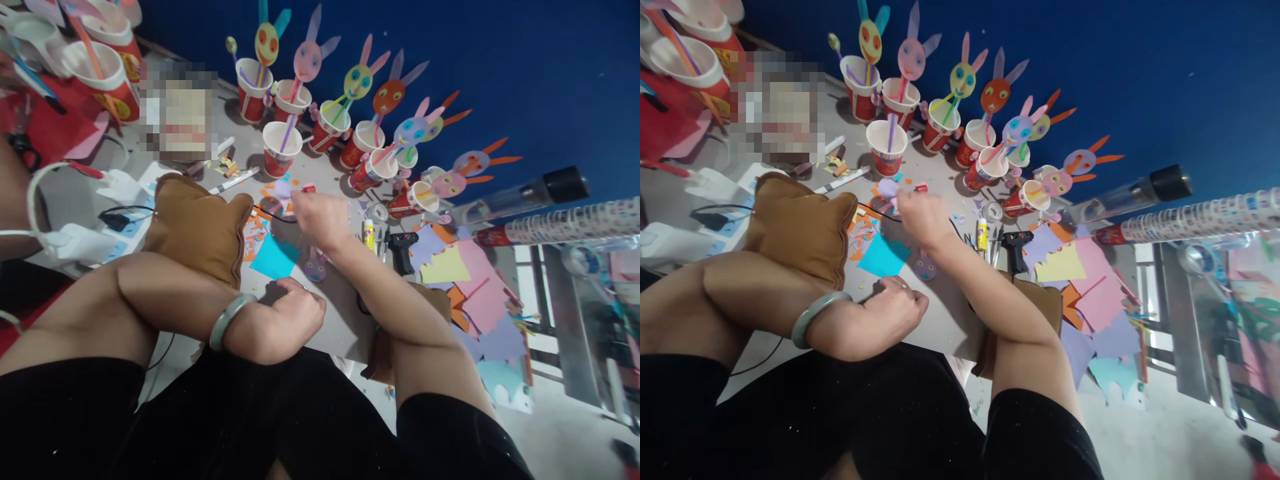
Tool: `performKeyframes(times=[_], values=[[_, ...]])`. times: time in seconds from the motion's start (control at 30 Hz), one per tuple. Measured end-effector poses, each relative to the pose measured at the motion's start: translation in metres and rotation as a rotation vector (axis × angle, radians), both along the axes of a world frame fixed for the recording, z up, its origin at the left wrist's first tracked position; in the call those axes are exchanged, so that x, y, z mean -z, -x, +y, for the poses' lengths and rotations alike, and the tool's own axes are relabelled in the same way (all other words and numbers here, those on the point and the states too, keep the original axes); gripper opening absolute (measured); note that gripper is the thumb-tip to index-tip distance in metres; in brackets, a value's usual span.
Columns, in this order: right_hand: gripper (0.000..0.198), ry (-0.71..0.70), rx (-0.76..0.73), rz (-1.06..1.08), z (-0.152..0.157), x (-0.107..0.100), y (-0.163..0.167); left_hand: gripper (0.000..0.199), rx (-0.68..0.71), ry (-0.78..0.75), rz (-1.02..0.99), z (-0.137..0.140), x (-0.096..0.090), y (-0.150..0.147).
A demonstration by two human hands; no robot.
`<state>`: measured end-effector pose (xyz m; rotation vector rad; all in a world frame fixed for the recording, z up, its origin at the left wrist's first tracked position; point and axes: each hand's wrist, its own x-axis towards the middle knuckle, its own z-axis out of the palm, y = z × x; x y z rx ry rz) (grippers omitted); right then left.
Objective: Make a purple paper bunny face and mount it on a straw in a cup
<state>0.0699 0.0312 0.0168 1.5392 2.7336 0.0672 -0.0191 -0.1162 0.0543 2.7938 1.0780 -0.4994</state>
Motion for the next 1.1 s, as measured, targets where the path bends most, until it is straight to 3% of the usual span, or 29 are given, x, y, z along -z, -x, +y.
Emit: performKeyframes(times=[0.13,0.23,0.67,0.93,1.1], values=[[0.037,0.158,-0.347,-0.123,-0.045,-0.002,0.000,0.034,0.048,-0.034,-0.018,-0.008,0.010,0.002],[0.037,0.194,-0.473,-0.196,-0.053,-0.002,-0.001,0.034,0.085,-0.043,-0.007,-0.011,0.016,0.004],[0.036,0.077,-0.539,-0.102,-0.050,0.029,0.008,0.037,0.102,0.024,-0.075,-0.013,0.013,0.004],[0.063,0.146,-0.544,0.013,-0.045,0.033,0.021,0.039,-0.041,0.122,-0.186,-0.013,0.021,0.000],[0.068,0.223,-0.545,0.058,-0.036,0.034,0.027,0.046,0.047,0.097,-0.120,-0.011,0.015,0.002]])
